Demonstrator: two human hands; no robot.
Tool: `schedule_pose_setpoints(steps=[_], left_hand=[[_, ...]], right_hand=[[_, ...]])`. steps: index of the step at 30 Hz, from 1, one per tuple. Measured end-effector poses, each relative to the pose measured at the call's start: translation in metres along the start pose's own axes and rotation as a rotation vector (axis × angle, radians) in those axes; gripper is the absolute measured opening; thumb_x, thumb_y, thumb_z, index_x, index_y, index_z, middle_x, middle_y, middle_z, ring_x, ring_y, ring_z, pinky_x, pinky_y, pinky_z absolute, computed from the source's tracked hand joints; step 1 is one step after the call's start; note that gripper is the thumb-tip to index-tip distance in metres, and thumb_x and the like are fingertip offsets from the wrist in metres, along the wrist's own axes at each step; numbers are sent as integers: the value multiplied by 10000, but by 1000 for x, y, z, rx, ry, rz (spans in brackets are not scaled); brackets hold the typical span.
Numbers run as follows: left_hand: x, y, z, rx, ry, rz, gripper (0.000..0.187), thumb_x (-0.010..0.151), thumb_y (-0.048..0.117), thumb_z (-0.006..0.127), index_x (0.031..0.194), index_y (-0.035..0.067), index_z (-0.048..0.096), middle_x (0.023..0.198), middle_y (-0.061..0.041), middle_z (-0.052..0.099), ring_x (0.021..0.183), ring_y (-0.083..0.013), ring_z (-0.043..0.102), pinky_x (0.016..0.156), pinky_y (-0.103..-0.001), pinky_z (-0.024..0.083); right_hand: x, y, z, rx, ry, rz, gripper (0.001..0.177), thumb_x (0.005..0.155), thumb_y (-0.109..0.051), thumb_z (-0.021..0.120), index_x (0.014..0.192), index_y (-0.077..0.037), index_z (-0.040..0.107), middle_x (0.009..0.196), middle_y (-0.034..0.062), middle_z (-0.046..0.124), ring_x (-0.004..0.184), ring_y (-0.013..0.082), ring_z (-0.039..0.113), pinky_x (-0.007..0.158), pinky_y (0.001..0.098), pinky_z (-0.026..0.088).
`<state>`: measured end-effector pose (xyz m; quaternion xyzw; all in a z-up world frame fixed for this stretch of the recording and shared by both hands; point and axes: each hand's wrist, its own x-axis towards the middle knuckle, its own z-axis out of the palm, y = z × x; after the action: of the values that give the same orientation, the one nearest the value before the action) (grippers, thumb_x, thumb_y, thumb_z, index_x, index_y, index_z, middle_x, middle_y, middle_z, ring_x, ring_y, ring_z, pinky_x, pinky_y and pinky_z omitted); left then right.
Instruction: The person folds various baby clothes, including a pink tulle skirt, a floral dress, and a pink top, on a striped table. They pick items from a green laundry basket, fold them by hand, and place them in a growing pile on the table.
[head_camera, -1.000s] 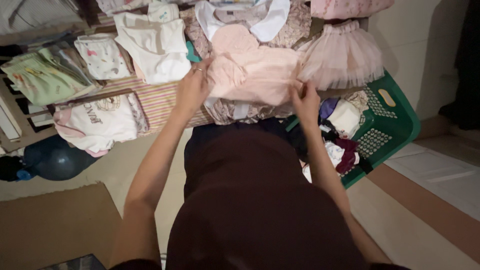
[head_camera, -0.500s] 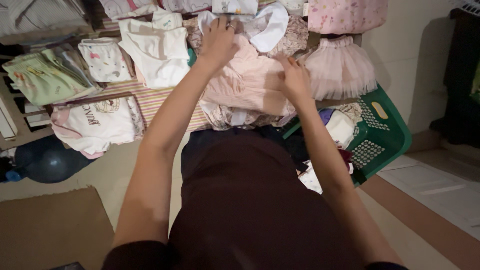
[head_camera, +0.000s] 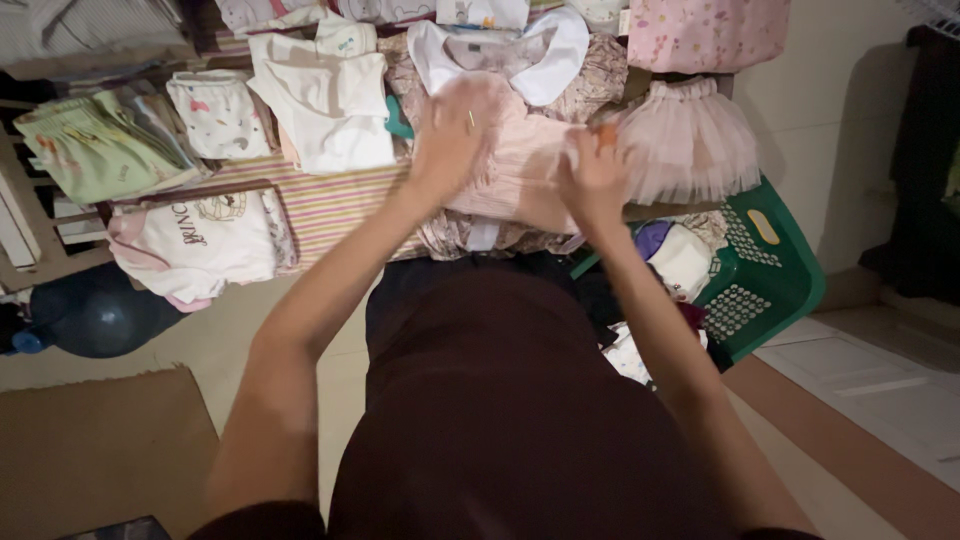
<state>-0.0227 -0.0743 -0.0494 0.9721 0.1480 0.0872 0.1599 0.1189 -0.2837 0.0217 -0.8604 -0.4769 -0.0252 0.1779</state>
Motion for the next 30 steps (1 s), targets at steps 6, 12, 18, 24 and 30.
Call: schedule_pose_setpoints(steps=[6, 12, 18, 24, 30], left_hand=[[-78, 9, 5, -174, 7, 33, 530, 1014, 136, 569, 1532, 117, 459, 1713, -220, 190, 1593, -403, 180, 1276, -620, 163], [-96, 16, -9, -215, 78, -40, 636, 958, 151, 585, 1578, 160, 441, 1705, -219, 219, 1598, -406, 179, 1294, -600, 149], [-32, 7, -27, -195, 57, -9, 670, 963, 299, 608, 1589, 139, 427, 1646, -218, 320, 1542, -408, 246, 1259, -618, 109], [49, -13, -23, -54, -97, -119, 651, 928, 486, 654, 1354, 0, 567, 1418, -236, 517, 1348, -417, 423, 1118, -626, 256], [65, -29, -27, -127, -66, -53, 634, 754, 390, 766, 1279, 57, 642, 1316, -240, 575, 1241, -415, 457, 1041, -632, 276]], right_hand=[[-21, -12, 3, 92, -432, 51, 300, 873, -364, 791, 1054, -151, 681, 1167, 105, 591, 1148, 300, 561, 1074, 570, 260], [-26, -11, 13, 108, -385, 46, 304, 938, -418, 745, 1042, -140, 679, 1156, 83, 606, 1174, 336, 545, 1069, 541, 282], [7, 17, 10, 216, -168, 151, 179, 936, -265, 757, 1020, -124, 685, 1129, 110, 651, 1146, 344, 594, 1018, 551, 394], [44, 39, 0, 189, -175, -12, 403, 810, -72, 705, 1212, -72, 687, 1211, 148, 662, 1134, 411, 537, 938, 482, 462], [49, 37, 2, -6, -232, -39, 225, 776, -141, 764, 976, -142, 659, 1118, 119, 654, 1163, 367, 522, 983, 559, 368]])
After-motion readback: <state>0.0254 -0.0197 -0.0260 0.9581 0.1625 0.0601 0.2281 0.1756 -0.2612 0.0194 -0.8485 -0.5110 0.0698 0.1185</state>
